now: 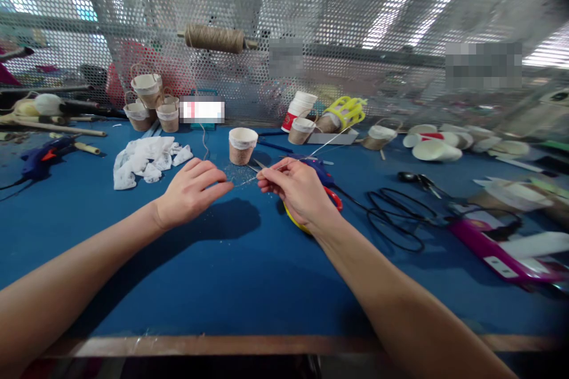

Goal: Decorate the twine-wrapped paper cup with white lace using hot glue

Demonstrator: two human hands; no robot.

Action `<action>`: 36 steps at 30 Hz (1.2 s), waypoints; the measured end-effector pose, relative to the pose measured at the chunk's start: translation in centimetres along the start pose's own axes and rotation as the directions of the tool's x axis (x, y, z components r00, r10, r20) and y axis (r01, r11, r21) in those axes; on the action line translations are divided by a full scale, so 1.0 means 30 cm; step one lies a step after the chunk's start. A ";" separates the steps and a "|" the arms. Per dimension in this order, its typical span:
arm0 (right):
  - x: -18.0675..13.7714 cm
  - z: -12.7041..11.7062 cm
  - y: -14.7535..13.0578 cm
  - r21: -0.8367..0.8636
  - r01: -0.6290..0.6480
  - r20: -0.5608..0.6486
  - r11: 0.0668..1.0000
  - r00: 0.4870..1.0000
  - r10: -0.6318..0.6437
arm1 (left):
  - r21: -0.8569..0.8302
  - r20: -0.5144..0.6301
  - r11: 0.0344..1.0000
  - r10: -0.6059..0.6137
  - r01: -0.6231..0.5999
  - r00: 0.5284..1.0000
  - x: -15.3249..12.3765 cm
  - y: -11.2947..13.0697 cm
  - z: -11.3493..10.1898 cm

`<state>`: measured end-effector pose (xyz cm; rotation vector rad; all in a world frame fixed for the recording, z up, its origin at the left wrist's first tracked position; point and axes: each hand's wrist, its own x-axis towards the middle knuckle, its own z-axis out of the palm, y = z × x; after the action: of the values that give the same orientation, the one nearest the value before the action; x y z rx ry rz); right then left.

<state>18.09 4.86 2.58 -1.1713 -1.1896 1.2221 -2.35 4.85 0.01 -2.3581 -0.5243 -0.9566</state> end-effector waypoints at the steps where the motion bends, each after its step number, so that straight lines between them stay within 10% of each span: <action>1: -0.001 0.001 0.000 -0.003 -0.006 0.003 1.000 1.000 0.006 | 0.004 -0.002 1.000 0.020 -0.020 1.000 -0.001 -0.004 -0.003; 4: -0.006 0.003 0.001 -0.015 0.001 0.012 1.000 1.000 -0.001 | -0.062 -0.021 0.998 -0.015 0.014 1.000 0.001 0.002 -0.002; 7: -0.011 0.004 0.007 -0.019 0.108 0.001 0.994 0.994 -0.108 | -0.336 -0.009 0.874 -0.375 0.351 0.927 0.013 0.037 0.014; 9: -0.015 0.004 0.009 -0.050 0.207 -0.013 0.977 0.978 -0.208 | -0.590 0.219 0.436 -0.724 0.680 0.654 0.025 0.067 0.027; 11: -0.018 0.003 0.008 -0.109 0.266 -0.003 0.958 0.963 -0.268 | -0.617 0.603 -0.219 -0.749 0.755 0.276 0.039 0.089 0.035; 13: -0.021 0.002 0.004 -0.164 0.287 0.022 0.944 0.957 -0.288 | -0.510 0.790 -0.512 -0.596 0.692 0.141 0.051 0.097 0.035; 20: -0.020 -0.003 -0.002 -0.163 0.310 0.054 0.936 0.951 -0.306 | -0.369 0.924 -0.717 -0.352 0.591 0.151 0.070 0.073 0.005; 36: -0.009 -0.015 0.000 -0.096 0.288 0.106 0.953 0.955 -0.278 | -0.313 0.943 -0.754 -0.174 0.577 0.284 0.034 0.025 0.002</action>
<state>18.53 4.58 2.57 -0.9906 -1.4546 1.0108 -1.23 4.45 0.47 -3.3347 -2.8075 -2.3590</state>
